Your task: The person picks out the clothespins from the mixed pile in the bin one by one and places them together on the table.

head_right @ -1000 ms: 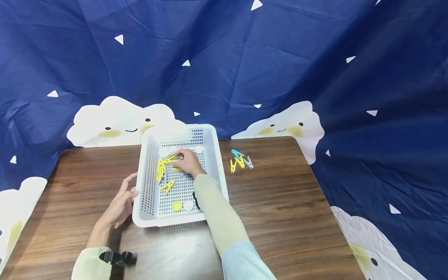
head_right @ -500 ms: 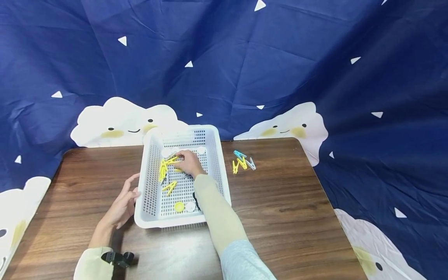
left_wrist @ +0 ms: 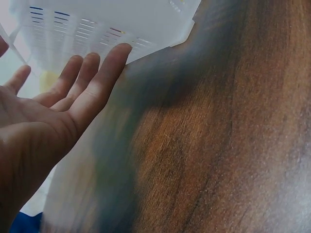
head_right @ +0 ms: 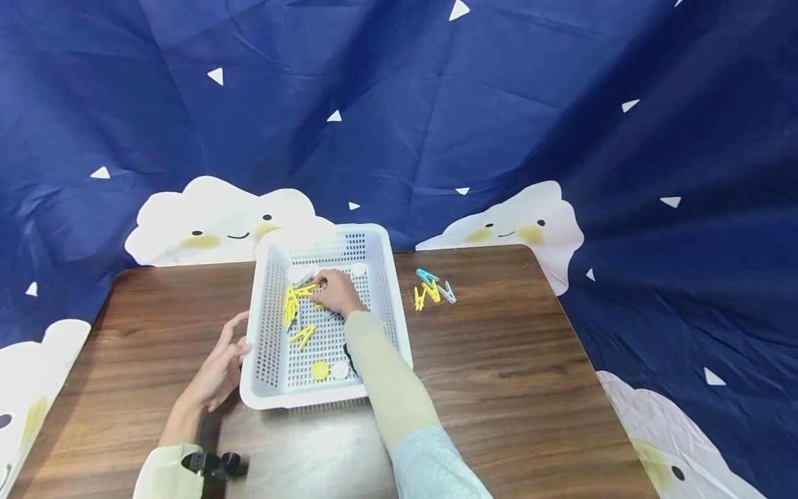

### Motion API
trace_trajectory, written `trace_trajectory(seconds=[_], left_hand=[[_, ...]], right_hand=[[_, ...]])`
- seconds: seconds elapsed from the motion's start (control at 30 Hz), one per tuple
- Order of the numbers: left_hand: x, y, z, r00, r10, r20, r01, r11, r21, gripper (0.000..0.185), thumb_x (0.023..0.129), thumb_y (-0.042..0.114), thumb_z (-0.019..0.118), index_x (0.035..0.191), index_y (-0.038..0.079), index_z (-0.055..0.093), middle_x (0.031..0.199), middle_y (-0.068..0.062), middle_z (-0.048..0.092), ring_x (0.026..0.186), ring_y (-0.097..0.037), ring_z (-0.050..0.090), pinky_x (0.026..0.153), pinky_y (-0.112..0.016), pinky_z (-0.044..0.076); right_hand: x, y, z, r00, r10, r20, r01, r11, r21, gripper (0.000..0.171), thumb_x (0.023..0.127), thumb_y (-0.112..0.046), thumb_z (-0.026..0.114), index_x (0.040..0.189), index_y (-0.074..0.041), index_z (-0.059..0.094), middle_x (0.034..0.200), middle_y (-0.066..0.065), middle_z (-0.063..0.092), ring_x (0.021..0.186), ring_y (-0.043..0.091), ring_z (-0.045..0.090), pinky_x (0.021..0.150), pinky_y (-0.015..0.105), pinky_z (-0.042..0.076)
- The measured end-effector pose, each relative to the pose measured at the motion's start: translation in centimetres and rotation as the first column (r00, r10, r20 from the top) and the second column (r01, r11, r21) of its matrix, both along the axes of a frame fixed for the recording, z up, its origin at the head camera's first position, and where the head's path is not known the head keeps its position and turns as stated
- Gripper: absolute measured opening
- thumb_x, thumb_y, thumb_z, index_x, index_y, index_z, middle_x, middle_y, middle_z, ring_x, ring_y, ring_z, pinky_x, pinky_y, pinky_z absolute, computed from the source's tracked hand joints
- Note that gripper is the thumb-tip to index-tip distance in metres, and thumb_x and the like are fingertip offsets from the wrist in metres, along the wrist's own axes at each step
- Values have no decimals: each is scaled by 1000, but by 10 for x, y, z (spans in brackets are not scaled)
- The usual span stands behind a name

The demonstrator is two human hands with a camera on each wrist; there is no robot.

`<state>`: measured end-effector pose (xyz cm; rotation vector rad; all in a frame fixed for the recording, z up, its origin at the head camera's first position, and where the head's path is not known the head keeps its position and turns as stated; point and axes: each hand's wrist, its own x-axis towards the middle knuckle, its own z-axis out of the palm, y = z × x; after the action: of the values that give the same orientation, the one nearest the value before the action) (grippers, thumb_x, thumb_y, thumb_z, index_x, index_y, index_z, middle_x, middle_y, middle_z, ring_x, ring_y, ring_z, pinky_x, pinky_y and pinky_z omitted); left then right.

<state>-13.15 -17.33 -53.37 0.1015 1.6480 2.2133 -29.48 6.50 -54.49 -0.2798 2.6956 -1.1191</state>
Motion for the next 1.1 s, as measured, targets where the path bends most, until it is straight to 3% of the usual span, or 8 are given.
trace_trajectory(seconds=[0.37, 0.63, 1.1], left_hand=[[2, 1, 1, 1000, 11, 6, -11, 1000, -7, 63, 105, 12, 40, 159, 28, 10, 155, -31, 27, 123, -27, 55, 88, -59, 50], [-1, 2, 2, 1000, 5, 5, -5, 1000, -11, 64, 104, 10, 38, 158, 30, 11, 156, -29, 27, 129, -36, 49, 87, -60, 50], [1, -1, 1, 1000, 7, -5, -7, 1000, -2, 63, 105, 12, 40, 158, 29, 11, 154, -30, 27, 122, -27, 56, 86, -58, 50]], right_hand=[[3, 2, 2, 999, -36, 18, 37, 996, -80, 26, 83, -16, 78, 109, -13, 72, 93, -2, 66, 82, 11, 58, 77, 26, 47], [2, 6, 5, 996, -76, 48, 82, 987, -138, 25, 83, -17, 80, 107, -14, 73, 91, -2, 67, 80, 12, 59, 76, 27, 48], [5, 9, 12, 991, -91, 101, 110, 973, -201, 27, 83, -19, 82, 107, -11, 73, 95, 1, 69, 84, 15, 62, 80, 30, 50]])
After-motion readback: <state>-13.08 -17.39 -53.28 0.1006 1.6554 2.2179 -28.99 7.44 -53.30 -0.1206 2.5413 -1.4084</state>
